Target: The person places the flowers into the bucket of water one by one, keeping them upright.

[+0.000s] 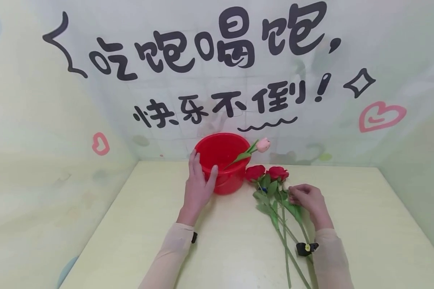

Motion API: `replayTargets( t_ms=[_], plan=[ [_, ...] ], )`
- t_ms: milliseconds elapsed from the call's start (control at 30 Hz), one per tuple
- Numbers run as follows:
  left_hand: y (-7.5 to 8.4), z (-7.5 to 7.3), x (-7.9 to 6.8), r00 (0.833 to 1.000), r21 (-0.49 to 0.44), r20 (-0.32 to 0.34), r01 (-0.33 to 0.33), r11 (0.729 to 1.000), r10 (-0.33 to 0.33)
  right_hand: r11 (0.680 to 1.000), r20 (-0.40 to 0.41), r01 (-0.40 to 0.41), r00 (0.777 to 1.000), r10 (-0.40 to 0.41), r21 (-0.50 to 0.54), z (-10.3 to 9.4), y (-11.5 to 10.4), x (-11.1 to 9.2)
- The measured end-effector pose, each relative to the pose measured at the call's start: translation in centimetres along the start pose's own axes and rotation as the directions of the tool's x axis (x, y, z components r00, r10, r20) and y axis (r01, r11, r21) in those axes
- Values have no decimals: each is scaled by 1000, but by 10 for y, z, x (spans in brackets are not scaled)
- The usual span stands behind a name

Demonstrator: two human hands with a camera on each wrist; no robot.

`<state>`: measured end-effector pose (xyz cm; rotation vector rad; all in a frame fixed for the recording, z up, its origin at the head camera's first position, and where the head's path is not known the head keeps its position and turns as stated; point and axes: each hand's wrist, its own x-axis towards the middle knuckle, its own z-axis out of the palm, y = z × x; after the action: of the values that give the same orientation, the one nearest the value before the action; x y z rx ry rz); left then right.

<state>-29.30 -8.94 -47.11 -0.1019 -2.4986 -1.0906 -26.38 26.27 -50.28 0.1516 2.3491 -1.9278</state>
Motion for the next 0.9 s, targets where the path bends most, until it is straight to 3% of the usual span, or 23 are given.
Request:
replayTargets(
  t_ms=[233,467,900],
  plan=[
    [5,-1,2,1000,2,5,17,1000,-17,995,-48,-25,999,21,-97,-1,0,1],
    [3,0,-1,1000,1,7,25,1000,-25,958,-107,-61,994,32,-281,-1,5,0],
    [1,2,0,1000,4,7,8,1000,-8,932,-107,-55,994,18,-358,-2,9,0]
  ],
)
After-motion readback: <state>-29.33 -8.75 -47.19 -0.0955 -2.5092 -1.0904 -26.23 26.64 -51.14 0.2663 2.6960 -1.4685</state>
